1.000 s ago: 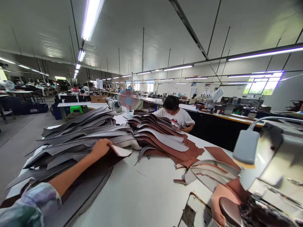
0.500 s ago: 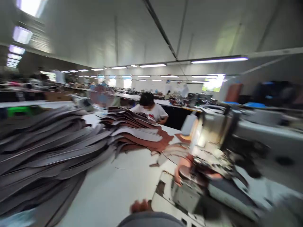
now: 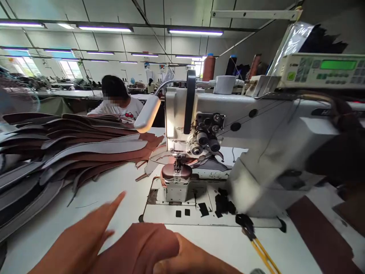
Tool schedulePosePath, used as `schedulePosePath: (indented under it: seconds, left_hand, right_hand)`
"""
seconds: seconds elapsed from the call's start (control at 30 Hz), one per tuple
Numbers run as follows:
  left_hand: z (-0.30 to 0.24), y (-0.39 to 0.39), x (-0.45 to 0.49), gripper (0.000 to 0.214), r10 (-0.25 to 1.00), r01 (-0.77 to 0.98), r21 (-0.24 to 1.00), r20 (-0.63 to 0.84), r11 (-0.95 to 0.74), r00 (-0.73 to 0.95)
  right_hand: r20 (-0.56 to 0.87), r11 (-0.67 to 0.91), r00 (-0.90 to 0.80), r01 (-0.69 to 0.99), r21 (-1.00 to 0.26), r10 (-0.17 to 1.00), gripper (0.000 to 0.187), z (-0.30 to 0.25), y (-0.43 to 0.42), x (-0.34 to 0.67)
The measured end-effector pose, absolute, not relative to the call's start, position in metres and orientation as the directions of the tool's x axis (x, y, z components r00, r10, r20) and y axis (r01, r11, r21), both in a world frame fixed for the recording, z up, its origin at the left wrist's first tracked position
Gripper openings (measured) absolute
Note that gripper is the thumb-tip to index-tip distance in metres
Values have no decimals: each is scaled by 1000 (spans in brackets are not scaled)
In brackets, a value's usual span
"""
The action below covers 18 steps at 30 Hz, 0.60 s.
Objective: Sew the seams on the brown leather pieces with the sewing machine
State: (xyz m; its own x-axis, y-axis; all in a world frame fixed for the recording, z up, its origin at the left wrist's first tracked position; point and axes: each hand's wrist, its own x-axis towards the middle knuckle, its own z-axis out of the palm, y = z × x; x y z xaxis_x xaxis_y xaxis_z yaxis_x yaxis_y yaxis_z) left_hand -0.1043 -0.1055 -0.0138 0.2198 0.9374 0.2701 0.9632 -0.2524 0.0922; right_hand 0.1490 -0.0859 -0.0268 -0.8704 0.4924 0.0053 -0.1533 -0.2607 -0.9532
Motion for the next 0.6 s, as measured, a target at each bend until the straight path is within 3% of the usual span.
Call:
schedulePosePath:
  seconds: [0.07, 0.13, 0.2, 0.27, 0.3, 0.4, 0.5, 0.6]
  left_hand:
    - [12, -83, -81, 46, 846, 860, 142, 318, -490, 428]
    - [39, -63, -52, 38, 810, 718, 393, 150, -575, 567]
    - [57, -49, -25, 26, 767, 666, 665, -215, -338, 605]
    - [62, -37, -7, 27, 623, 660, 748, -482, -75, 617]
    - [60, -33, -2, 30, 573, 663, 749, -542, -2, 614]
    - [49, -18, 4, 33, 618, 693, 721, -555, 23, 557]
    - [46, 1, 4, 31, 766, 750, 661, -482, 0, 424]
    - [54, 25, -1, 30, 816, 768, 641, -438, -11, 377]
  right_hand:
    - [-83, -238, -853, -49, -970, 515, 38, -16, -79, 157]
    - [-248, -157, -801, 193, -969, 545, 19, -2, -74, 171]
    - [-368, -83, -725, 397, -914, 582, 22, 12, -69, 189]
    - [-408, -43, -687, 483, -875, 601, 25, 25, -62, 208]
    - [-418, -16, -681, 513, -858, 601, 27, 31, -59, 216]
    - [-355, 79, -657, 535, -841, 665, 10, 39, -48, 225]
    - [-147, 192, -487, 579, -792, 861, 46, 32, -35, 213]
    - [166, 472, -538, 501, -725, 826, 43, 15, -22, 199]
